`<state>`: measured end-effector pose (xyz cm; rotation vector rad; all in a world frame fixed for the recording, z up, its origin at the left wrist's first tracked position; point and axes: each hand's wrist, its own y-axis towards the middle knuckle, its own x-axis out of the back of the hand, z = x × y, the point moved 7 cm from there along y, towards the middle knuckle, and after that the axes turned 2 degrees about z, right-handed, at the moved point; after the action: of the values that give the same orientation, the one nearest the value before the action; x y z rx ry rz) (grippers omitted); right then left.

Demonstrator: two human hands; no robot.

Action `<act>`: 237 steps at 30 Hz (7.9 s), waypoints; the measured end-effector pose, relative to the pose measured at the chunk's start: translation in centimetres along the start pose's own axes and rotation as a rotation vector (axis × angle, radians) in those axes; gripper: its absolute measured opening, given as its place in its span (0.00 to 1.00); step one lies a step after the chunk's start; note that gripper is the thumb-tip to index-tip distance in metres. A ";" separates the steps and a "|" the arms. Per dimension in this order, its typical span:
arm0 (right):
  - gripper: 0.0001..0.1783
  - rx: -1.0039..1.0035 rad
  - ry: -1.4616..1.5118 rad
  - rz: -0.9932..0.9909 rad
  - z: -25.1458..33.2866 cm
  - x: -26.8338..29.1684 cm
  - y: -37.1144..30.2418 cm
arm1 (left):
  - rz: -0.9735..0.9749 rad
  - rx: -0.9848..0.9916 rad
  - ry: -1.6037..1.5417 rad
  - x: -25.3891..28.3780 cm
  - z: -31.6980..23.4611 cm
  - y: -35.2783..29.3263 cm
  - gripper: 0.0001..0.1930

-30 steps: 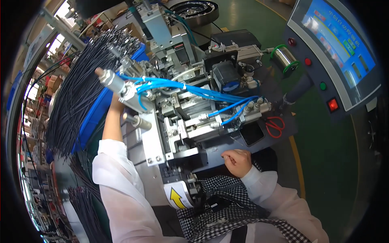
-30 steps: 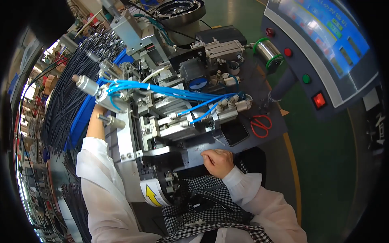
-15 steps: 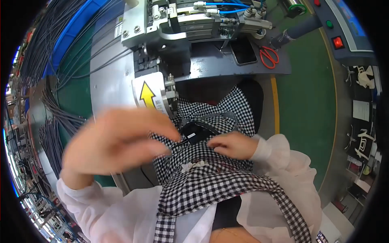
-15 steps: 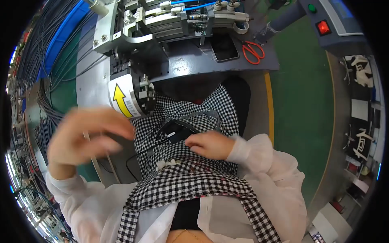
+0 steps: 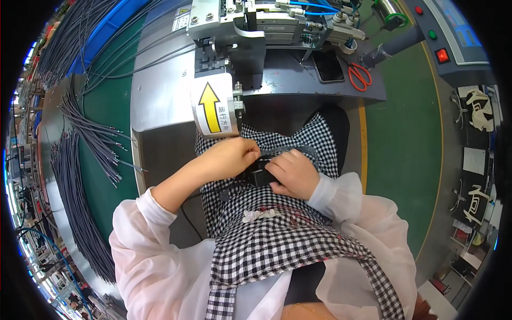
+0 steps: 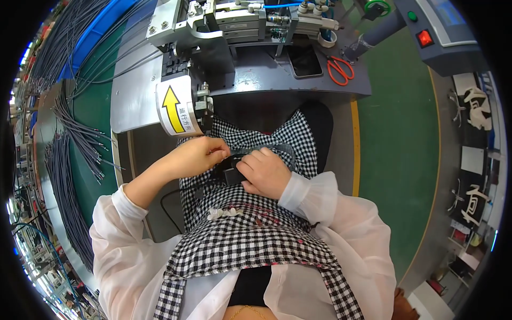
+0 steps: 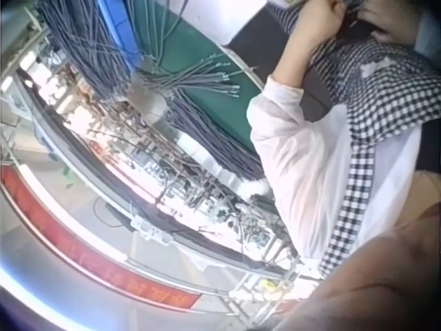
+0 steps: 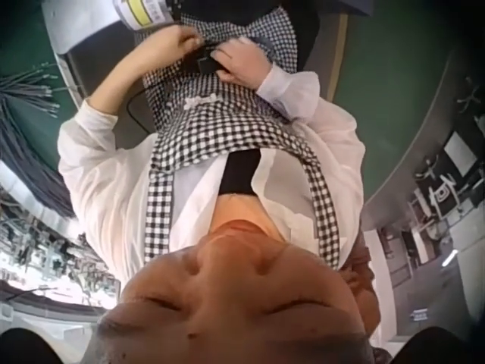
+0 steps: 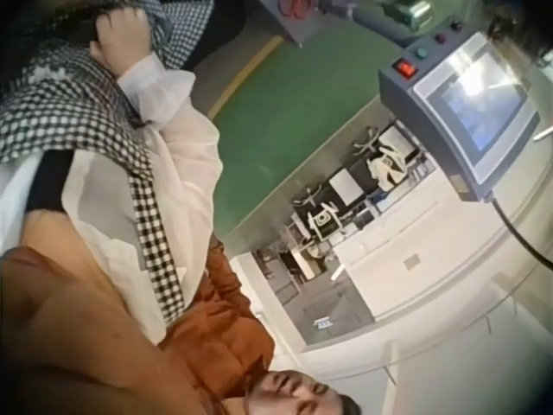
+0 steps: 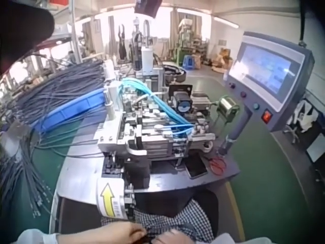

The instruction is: Operating a wire processing machine and manually grouping or labeling wire bundles.

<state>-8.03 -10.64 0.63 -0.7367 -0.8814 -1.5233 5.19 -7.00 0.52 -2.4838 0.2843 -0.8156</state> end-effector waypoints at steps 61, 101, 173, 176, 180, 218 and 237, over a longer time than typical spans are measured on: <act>0.17 -0.754 1.838 -1.012 -11.1 0.3 -14.7 | 0.043 -0.147 0.249 -12.7 1.8 6.5 0.19; 0.20 -0.782 2.141 -0.708 -9.6 -1.1 -11.0 | -0.023 -0.177 0.438 -12.3 3.0 6.7 0.20; 0.19 -0.628 2.010 -0.788 -7.7 7.7 -9.1 | 0.534 -0.284 -0.113 -3.3 -4.7 -1.2 0.40; 0.20 -0.630 2.012 -0.817 -7.5 7.8 -8.9 | 0.831 -0.226 -0.111 -3.6 -3.6 -0.7 0.36; 0.21 -0.598 2.021 -0.816 -7.7 6.5 -8.4 | 1.080 0.245 -0.509 -6.2 0.8 0.5 0.35; 0.20 -0.768 1.695 -0.069 -0.6 -3.9 -4.3 | -0.130 -0.500 0.512 -3.8 -2.6 -2.1 0.24; 0.20 -0.543 1.032 0.073 -0.5 1.1 -3.8 | 0.137 -0.417 0.147 -3.3 -1.2 0.9 0.21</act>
<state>-11.93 -11.43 0.86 -0.2469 0.3360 -1.7871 1.76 -7.14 -0.75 -2.7459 0.7349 -0.9623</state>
